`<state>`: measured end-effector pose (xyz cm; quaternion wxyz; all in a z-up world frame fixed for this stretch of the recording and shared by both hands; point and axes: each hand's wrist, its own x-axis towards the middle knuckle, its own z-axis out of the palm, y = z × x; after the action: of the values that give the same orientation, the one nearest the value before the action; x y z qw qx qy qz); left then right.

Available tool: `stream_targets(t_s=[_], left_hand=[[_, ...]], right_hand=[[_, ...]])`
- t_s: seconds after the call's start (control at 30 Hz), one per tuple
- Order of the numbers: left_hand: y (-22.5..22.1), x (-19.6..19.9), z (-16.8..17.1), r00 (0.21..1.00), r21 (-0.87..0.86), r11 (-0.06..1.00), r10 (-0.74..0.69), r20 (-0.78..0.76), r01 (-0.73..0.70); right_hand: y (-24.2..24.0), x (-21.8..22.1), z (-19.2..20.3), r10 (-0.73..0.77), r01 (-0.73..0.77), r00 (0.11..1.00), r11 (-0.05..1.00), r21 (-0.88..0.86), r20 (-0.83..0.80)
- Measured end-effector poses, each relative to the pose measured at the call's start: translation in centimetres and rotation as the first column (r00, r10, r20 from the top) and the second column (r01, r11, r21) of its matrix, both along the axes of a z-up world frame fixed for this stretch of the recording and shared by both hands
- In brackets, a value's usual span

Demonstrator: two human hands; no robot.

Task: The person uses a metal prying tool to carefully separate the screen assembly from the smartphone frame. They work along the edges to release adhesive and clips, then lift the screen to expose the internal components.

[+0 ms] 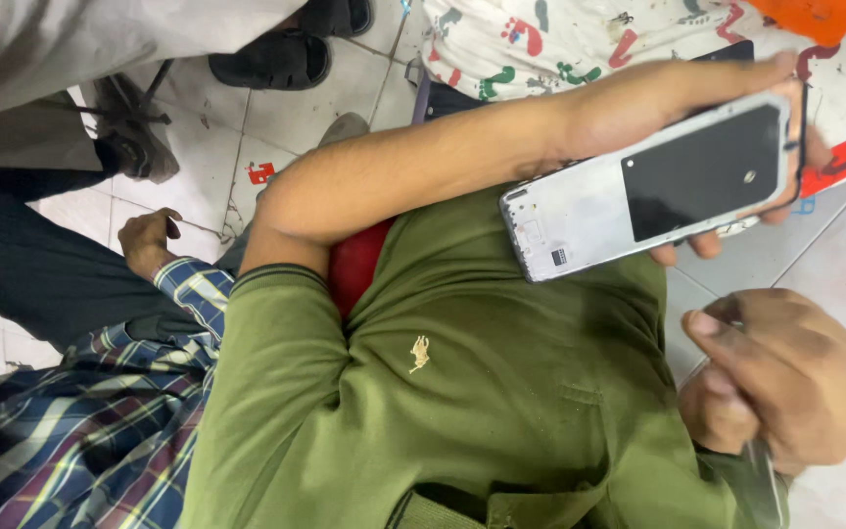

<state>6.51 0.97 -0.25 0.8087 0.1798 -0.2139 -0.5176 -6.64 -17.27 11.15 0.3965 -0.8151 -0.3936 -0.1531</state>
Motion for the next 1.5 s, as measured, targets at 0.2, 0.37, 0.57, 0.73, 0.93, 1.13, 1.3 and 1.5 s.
stream_targets(t_s=[0.2,0.37,0.57,0.73,0.93,1.13,1.3,1.5], left_hand=[[-6.3,-1.4,-5.9,0.876,0.128,0.981,0.070,0.477,-0.148],[-7.6,-1.6,-7.8,0.812,0.300,0.927,0.009,0.583,-0.226],[-6.4,-1.6,-5.9,0.914,0.294,0.955,-0.074,0.398,-0.050],[-5.9,-1.7,-5.7,0.919,0.399,0.914,-0.098,0.381,-0.068],[-6.4,-2.1,-6.1,0.865,0.274,0.952,-0.023,0.501,-0.134],[-6.0,-2.2,-5.8,0.848,0.395,0.917,-0.168,0.502,-0.052],[-6.5,-2.7,-6.2,0.799,0.319,0.938,-0.086,0.595,-0.137],[-6.5,-2.4,-6.9,0.841,0.295,0.951,-0.081,0.535,-0.096]], right_hand=[[3.2,0.2,-0.2,-0.124,0.006,0.813,0.979,-0.203,-0.570],[4.0,3.3,-0.7,-0.050,-0.145,0.748,0.961,-0.237,-0.662],[4.5,4.3,-2.1,-0.017,-0.148,0.786,0.965,-0.215,-0.618],[3.9,4.0,-2.7,-0.002,-0.158,0.743,0.971,-0.178,-0.669],[2.9,4.6,-3.6,0.133,-0.305,0.614,0.949,-0.078,-0.778],[2.6,4.1,-4.2,0.040,-0.211,0.586,0.972,-0.105,-0.810],[2.8,3.6,-4.2,0.117,-0.401,0.545,0.906,-0.136,-0.831],[3.4,3.2,-3.9,-0.083,-0.081,0.614,0.983,-0.167,-0.785]])
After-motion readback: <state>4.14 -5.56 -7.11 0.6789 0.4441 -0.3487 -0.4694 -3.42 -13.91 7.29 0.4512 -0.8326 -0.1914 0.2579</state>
